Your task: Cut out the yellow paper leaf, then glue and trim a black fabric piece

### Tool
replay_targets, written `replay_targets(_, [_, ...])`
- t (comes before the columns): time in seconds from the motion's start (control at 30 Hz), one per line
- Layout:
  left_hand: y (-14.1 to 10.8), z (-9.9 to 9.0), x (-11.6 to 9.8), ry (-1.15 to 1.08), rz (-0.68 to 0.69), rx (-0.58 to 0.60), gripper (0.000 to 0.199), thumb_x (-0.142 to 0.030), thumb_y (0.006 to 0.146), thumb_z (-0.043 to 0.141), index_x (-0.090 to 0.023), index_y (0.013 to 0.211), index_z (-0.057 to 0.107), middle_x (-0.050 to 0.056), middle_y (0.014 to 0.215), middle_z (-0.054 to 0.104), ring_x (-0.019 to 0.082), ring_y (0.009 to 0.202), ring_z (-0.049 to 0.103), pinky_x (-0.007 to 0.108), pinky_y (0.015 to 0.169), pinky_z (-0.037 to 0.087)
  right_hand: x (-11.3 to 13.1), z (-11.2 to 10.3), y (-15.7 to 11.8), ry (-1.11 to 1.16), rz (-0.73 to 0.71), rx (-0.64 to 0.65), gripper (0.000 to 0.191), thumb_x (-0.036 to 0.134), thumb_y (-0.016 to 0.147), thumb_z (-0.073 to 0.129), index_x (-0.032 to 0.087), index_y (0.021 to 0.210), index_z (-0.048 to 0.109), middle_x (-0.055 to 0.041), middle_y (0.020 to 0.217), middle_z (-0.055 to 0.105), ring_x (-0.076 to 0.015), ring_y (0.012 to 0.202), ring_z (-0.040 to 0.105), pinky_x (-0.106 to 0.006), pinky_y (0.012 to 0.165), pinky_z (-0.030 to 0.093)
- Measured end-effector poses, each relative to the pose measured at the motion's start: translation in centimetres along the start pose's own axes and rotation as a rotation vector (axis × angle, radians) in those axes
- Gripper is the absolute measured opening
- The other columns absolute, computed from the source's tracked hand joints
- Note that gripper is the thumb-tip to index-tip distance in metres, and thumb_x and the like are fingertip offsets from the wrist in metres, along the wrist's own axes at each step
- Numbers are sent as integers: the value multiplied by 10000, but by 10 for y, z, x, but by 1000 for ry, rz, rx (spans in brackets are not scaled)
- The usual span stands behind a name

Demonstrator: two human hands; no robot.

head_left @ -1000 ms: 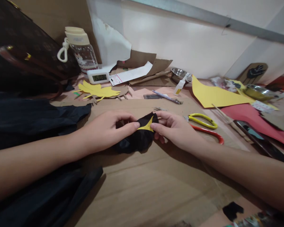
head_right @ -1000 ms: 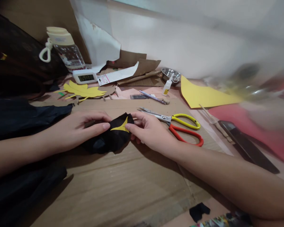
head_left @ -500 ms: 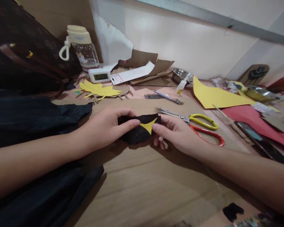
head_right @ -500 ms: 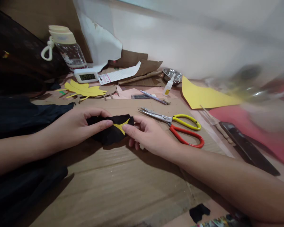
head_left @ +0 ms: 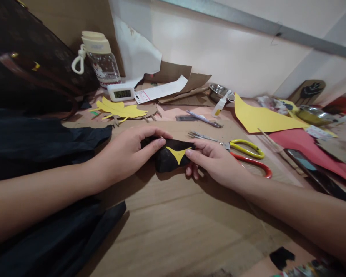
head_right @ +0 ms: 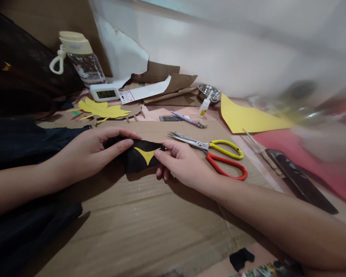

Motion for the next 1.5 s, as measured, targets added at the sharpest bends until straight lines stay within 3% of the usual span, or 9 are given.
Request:
replay_targets(0.27, [0, 0, 0, 38, 4, 6, 269, -408, 1017, 588, -246, 1151, 755, 31, 1164, 784, 243, 1101, 699, 370, 1056, 508, 0, 0, -2, -5, 8, -24, 233, 283, 1025, 583, 154, 1193, 678, 3, 601, 714, -89, 451, 597, -137, 416, 385])
replay_targets(0.47, [-5, -6, -8, 236, 182, -193, 241, -319, 999, 573, -212, 1174, 700, 98, 1275, 656, 293, 1274, 591, 452, 1132, 443, 0, -3, -2, 8, -70, -96, 283, 307, 1040, 564, 153, 1258, 661, 17, 615, 699, -85, 471, 600, -127, 412, 396])
replay_targets(0.63, [-10, 4, -10, 286, 264, -13, 250, -404, 998, 624, -259, 1165, 740, 71, 1225, 725, 292, 1182, 644, 450, 1096, 471, -1, -3, -4, -2, -136, -103, 308, 347, 1043, 584, 164, 1279, 664, 13, 670, 703, -95, 520, 612, -153, 429, 416])
replay_targets(0.83, [-10, 10, -11, -26, 12, 112, 430, -578, 902, 726, -271, 1199, 777, 44, 1215, 793, 285, 1127, 712, 379, 1026, 551, -4, 4, -10, -18, -305, -30, 364, 371, 1037, 610, 213, 1365, 615, -24, 929, 730, -134, 722, 681, -252, 632, 578])
replay_targets(1.07, [-6, 10, -11, -241, -237, 169, 287, -491, 885, 709, -254, 976, 843, -1, 889, 824, 193, 744, 712, 247, 613, 535, 0, 7, -16, -186, -394, 50, 391, 304, 1049, 596, 240, 1431, 543, -63, 1122, 732, -183, 943, 713, -333, 823, 595])
replay_targets(1.17, [-6, 10, -7, -308, -314, 176, 305, -502, 884, 703, -257, 995, 847, 13, 856, 817, 180, 699, 684, 234, 550, 487, 1, -2, -11, -161, -467, -72, 349, 291, 1035, 636, 245, 1371, 557, -41, 1050, 686, -180, 939, 681, -327, 837, 574])
replay_targets(1.27, [-6, 8, -3, -393, -417, 208, 393, -572, 899, 695, -256, 1087, 835, 36, 872, 812, 166, 622, 649, 224, 458, 423, 0, -15, -2, -234, -576, -239, 371, 324, 1002, 707, 255, 1344, 580, -77, 1231, 663, -219, 1161, 639, -384, 1052, 516])
replay_targets(1.37, [-5, 8, -2, -477, -442, 227, 399, -558, 917, 704, -269, 1171, 810, 47, 989, 822, 179, 672, 683, 221, 446, 424, -3, -23, 7, -200, -514, -173, 451, 458, 994, 714, 261, 1379, 586, -99, 1369, 658, -266, 1326, 600, -445, 1153, 464])
replay_targets(1.5, [-4, 8, 1, -541, -440, 237, 369, -516, 910, 730, -282, 1188, 791, 37, 1022, 814, 181, 687, 688, 218, 436, 441, -7, -25, 10, -232, -368, -181, 421, 502, 948, 750, 261, 1286, 680, -67, 1182, 719, -269, 1129, 681, -438, 1026, 523])
Point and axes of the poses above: each hand's wrist, its own y-axis towards the middle knuckle, its own z-axis out of the palm, x = y × z, the point moved 2 cm from there along y, towards the middle knuckle
